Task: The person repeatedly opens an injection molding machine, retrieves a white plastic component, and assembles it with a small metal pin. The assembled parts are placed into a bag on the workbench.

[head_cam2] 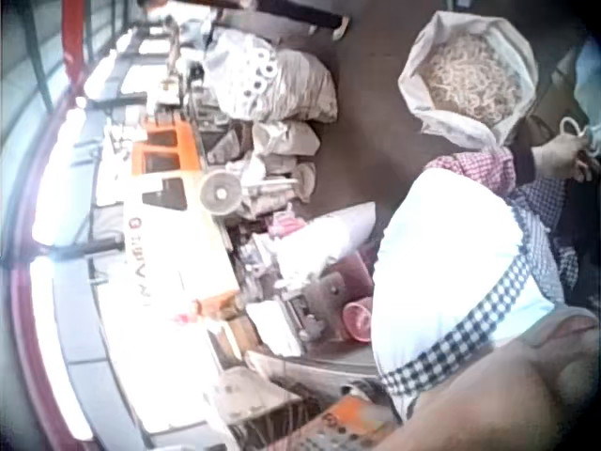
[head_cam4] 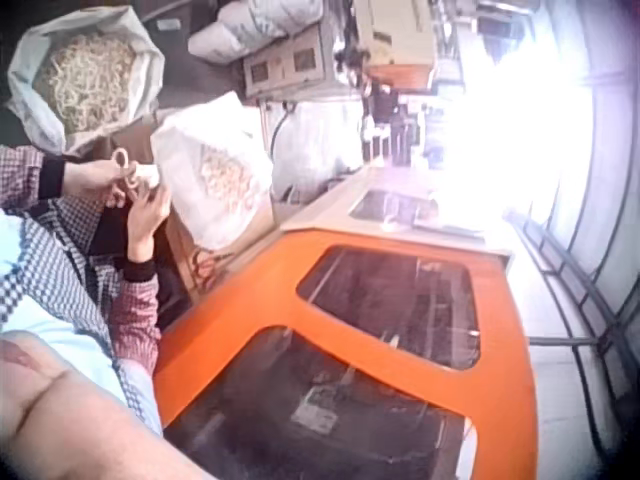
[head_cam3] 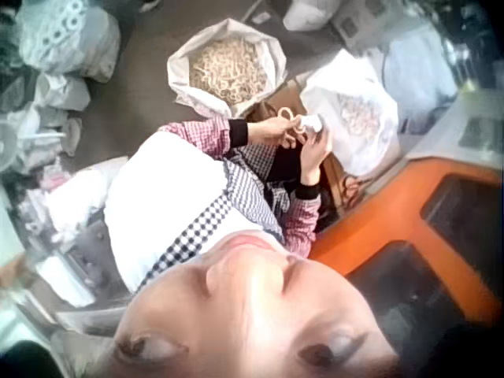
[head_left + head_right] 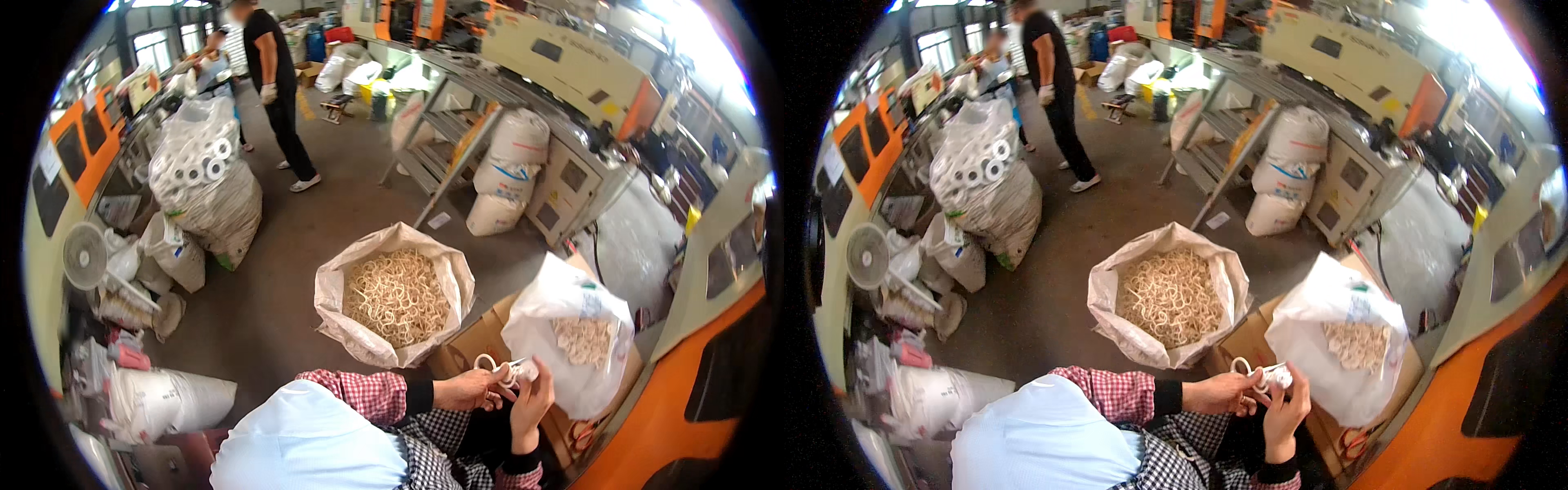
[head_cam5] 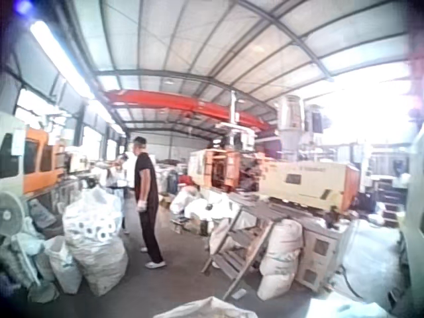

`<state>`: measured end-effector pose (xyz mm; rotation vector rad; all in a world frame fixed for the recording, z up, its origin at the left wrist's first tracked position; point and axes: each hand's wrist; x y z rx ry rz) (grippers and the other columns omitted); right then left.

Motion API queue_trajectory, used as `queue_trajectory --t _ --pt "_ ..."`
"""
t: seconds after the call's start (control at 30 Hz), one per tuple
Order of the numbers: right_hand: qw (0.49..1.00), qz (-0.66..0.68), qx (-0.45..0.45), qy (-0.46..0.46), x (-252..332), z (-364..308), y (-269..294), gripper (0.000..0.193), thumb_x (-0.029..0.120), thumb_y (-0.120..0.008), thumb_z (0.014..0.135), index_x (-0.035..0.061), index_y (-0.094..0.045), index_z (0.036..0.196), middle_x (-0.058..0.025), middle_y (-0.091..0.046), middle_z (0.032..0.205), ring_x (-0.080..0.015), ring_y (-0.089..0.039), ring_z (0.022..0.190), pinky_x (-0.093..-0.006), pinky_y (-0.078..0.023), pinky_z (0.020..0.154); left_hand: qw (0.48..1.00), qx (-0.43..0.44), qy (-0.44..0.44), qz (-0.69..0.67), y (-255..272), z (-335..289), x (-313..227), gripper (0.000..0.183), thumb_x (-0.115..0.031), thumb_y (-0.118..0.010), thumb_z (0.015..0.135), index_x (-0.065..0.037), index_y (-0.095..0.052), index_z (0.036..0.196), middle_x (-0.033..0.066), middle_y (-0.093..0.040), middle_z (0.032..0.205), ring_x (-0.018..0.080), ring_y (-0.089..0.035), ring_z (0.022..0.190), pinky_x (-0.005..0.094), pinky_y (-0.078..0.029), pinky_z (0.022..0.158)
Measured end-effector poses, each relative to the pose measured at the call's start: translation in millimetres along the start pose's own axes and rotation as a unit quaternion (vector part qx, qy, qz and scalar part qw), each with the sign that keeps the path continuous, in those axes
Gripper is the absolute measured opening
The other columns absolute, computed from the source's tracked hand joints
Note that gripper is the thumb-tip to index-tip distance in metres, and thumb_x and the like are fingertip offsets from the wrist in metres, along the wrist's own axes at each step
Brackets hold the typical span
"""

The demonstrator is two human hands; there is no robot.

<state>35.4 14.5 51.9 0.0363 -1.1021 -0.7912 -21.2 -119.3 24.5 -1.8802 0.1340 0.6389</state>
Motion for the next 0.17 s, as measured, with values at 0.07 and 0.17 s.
queue_trajectory --t 0.07,0.17 --pt "0.996 -0.073 -0.007 0.056 10 -1 -1 0.034 0.013 -0.07 0.077 0.0009 -0.057 0.107 -0.012 -0.059 0.081 -0.0249 -0.06 0.07 -0.031 -0.048 0.063 0.998 -0.004 -0.064 0.004 16 8 2 0.042 -0.045 -0.045 0.091 -0.006 -0.054 0.102 0.0018 -0.058 0.085 0.0105 -0.054 0.065 0.0209 -0.042 0.051" --pt "0.985 -0.117 0.077 0.097 -8 -3 11 0.037 0.014 -0.072 0.076 0.0026 -0.056 0.108 -0.0141 -0.062 0.085 -0.0252 -0.063 0.076 -0.0334 -0.051 0.068 0.991 -0.002 -0.118 0.064 28 10 -13 0.038 -0.041 -0.049 0.091 -0.006 -0.055 0.104 0.0008 -0.058 0.086 0.01 -0.056 0.07 0.0205 -0.045 0.056"
Point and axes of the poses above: each hand's wrist, its own z-axis towards the middle knuckle, its own y-axis out of the back of the hand, x = y × z
